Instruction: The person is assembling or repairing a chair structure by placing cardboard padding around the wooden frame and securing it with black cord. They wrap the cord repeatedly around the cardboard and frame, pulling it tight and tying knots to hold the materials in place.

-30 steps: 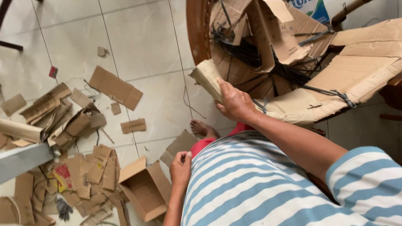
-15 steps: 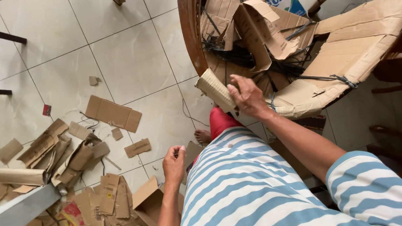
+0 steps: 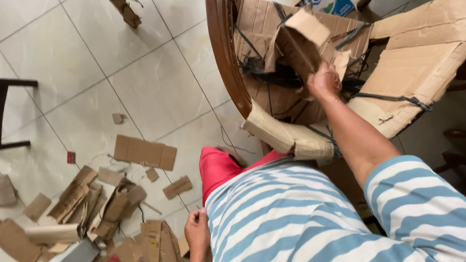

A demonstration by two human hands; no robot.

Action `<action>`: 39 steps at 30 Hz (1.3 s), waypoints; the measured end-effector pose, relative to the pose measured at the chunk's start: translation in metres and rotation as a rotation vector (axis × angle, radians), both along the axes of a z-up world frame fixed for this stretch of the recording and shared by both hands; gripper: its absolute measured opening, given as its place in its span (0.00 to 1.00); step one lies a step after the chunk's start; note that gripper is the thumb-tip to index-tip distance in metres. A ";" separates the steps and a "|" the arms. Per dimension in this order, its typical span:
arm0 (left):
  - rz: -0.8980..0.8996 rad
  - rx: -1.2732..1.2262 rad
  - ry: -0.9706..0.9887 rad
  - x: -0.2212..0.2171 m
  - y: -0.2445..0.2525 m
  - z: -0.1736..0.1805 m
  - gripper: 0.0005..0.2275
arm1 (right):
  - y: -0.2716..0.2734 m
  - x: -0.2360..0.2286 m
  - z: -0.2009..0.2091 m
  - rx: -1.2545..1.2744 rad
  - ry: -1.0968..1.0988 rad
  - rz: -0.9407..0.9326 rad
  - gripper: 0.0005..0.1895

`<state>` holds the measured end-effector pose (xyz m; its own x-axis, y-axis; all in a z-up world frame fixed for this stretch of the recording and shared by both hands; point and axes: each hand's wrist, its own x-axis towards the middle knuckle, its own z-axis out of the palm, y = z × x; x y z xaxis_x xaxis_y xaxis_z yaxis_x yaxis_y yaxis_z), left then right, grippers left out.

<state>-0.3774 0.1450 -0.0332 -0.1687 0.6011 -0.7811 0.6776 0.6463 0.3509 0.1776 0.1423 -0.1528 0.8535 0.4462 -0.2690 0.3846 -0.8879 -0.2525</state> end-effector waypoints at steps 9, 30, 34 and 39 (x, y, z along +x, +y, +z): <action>-0.179 0.143 -0.085 -0.035 0.201 -0.034 0.10 | 0.011 0.024 0.012 0.272 -0.239 -0.103 0.10; -1.644 1.155 -0.806 0.337 0.323 0.130 0.32 | 0.038 -0.149 0.186 0.806 -0.367 -0.048 0.08; -1.844 1.076 -1.038 0.348 0.319 0.055 0.30 | 0.032 -0.151 0.171 0.813 -0.372 -0.162 0.14; -1.914 1.011 -1.151 0.387 0.291 0.120 0.17 | 0.013 -0.157 0.171 0.702 -0.368 -0.295 0.22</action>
